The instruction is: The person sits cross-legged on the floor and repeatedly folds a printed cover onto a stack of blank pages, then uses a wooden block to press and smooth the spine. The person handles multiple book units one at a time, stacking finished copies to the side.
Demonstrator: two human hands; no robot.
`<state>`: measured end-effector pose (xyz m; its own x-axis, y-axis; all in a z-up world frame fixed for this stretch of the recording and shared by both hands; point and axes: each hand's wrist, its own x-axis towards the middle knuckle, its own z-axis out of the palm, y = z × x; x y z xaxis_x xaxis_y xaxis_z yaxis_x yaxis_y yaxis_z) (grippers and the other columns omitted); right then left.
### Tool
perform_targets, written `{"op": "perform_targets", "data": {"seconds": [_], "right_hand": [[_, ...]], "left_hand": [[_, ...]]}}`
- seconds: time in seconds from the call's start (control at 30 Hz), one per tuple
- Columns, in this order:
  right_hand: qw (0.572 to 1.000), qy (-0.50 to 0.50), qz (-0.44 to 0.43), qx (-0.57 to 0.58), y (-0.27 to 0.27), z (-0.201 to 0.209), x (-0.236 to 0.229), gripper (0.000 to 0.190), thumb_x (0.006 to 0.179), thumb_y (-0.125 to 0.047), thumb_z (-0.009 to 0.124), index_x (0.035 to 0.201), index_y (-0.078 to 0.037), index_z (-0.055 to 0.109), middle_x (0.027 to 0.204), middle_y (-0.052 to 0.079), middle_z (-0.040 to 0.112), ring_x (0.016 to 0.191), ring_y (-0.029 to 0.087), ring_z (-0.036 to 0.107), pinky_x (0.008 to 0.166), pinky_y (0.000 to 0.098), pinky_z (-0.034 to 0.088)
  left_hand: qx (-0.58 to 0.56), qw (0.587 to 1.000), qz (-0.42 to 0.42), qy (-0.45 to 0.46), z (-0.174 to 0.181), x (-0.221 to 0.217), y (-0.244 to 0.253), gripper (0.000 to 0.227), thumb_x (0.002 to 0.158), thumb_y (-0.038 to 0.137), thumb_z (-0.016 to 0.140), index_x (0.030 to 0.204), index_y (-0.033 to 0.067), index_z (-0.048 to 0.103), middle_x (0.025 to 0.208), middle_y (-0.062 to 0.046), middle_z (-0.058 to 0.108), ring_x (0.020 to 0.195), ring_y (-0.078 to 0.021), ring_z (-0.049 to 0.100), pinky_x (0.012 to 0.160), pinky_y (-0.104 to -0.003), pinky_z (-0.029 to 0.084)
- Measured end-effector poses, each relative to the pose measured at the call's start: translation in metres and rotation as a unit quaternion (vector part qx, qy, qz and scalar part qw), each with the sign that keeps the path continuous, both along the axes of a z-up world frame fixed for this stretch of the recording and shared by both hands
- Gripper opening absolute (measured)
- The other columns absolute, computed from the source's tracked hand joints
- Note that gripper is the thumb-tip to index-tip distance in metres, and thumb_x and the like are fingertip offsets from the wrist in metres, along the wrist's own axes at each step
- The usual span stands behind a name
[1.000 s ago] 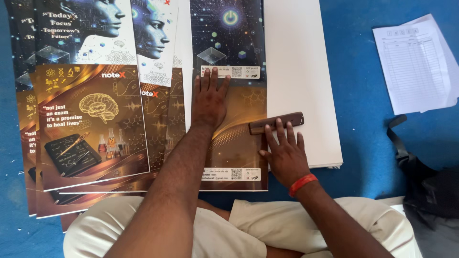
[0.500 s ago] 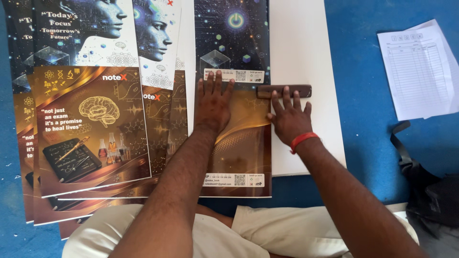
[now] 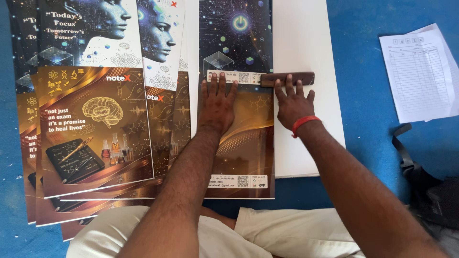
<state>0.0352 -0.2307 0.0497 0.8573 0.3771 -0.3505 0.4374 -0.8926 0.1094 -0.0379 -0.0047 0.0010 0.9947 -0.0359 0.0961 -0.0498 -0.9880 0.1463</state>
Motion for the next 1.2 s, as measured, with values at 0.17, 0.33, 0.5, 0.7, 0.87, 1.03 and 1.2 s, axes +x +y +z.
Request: {"op": "perform_targets", "data": {"seconds": [0.17,0.33,0.5,0.7,0.87,1.03,1.2], "right_hand": [[1.0,0.007,-0.005,-0.004,0.004,0.002,0.017,0.071,0.097,-0.014,0.039,0.164,-0.019,0.017,0.17,0.019,0.012,0.152,0.045,0.021,0.115,0.0726,0.021],[1.0,0.012,-0.007,-0.01,0.007,0.001,0.031,0.072,0.097,-0.015,0.041,0.164,-0.02,0.017,0.171,0.017,0.013,0.153,0.044,0.023,0.116,0.0732,0.022],[1.0,0.007,-0.005,-0.007,0.01,-0.003,0.043,0.073,0.096,-0.014,0.041,0.164,-0.021,0.016,0.17,0.017,0.012,0.152,0.044,0.022,0.115,0.0735,0.02],[0.999,0.016,-0.008,-0.029,0.014,0.001,0.053,0.073,0.097,-0.016,0.041,0.165,-0.022,0.015,0.171,0.016,0.011,0.153,0.042,0.022,0.117,0.0721,0.02],[1.0,0.01,-0.012,-0.026,0.017,0.002,0.06,0.069,0.1,-0.017,0.036,0.165,-0.023,0.015,0.171,0.015,0.01,0.153,0.041,0.022,0.117,0.0719,0.019],[0.999,0.012,-0.018,-0.032,0.022,0.002,0.071,0.069,0.1,-0.016,0.035,0.165,-0.024,0.014,0.171,0.015,0.009,0.153,0.041,0.022,0.118,0.0713,0.019],[0.999,0.017,-0.016,-0.039,0.026,0.002,0.088,0.073,0.097,-0.016,0.038,0.165,-0.024,0.012,0.172,0.015,0.008,0.153,0.042,0.022,0.117,0.0719,0.019]], "left_hand": [[-0.018,1.0,0.002,0.02,0.006,-0.001,0.0,0.066,0.093,0.006,0.041,0.158,0.0163,0.038,0.166,-0.024,0.022,0.154,-0.0417,0.017,0.126,-0.059,0.009],[-0.032,0.999,0.005,0.03,0.009,-0.001,-0.001,0.062,0.096,0.008,0.042,0.158,0.0154,0.039,0.166,-0.024,0.024,0.154,-0.0422,0.018,0.126,-0.06,0.009],[-0.013,1.0,0.004,0.007,0.005,0.0,-0.001,0.067,0.092,0.004,0.041,0.158,0.0165,0.039,0.166,-0.023,0.024,0.154,-0.0412,0.018,0.125,-0.058,0.01],[-0.031,0.999,0.006,0.011,0.005,-0.001,-0.001,0.066,0.093,0.003,0.041,0.157,0.0154,0.039,0.166,-0.024,0.024,0.155,-0.0415,0.019,0.126,-0.058,0.01],[-0.029,1.0,0.005,0.009,0.007,-0.001,-0.001,0.068,0.091,0.002,0.042,0.157,0.0154,0.039,0.165,-0.024,0.024,0.154,-0.0418,0.019,0.126,-0.059,0.011],[-0.024,1.0,0.001,-0.004,0.007,-0.001,0.0,0.072,0.087,-0.001,0.043,0.157,0.0156,0.039,0.164,-0.025,0.025,0.153,-0.0423,0.02,0.125,-0.059,0.012],[-0.019,1.0,0.004,0.014,0.011,-0.001,0.0,0.073,0.086,-0.001,0.044,0.157,0.0157,0.039,0.164,-0.024,0.026,0.153,-0.0421,0.021,0.126,-0.059,0.012]]}}
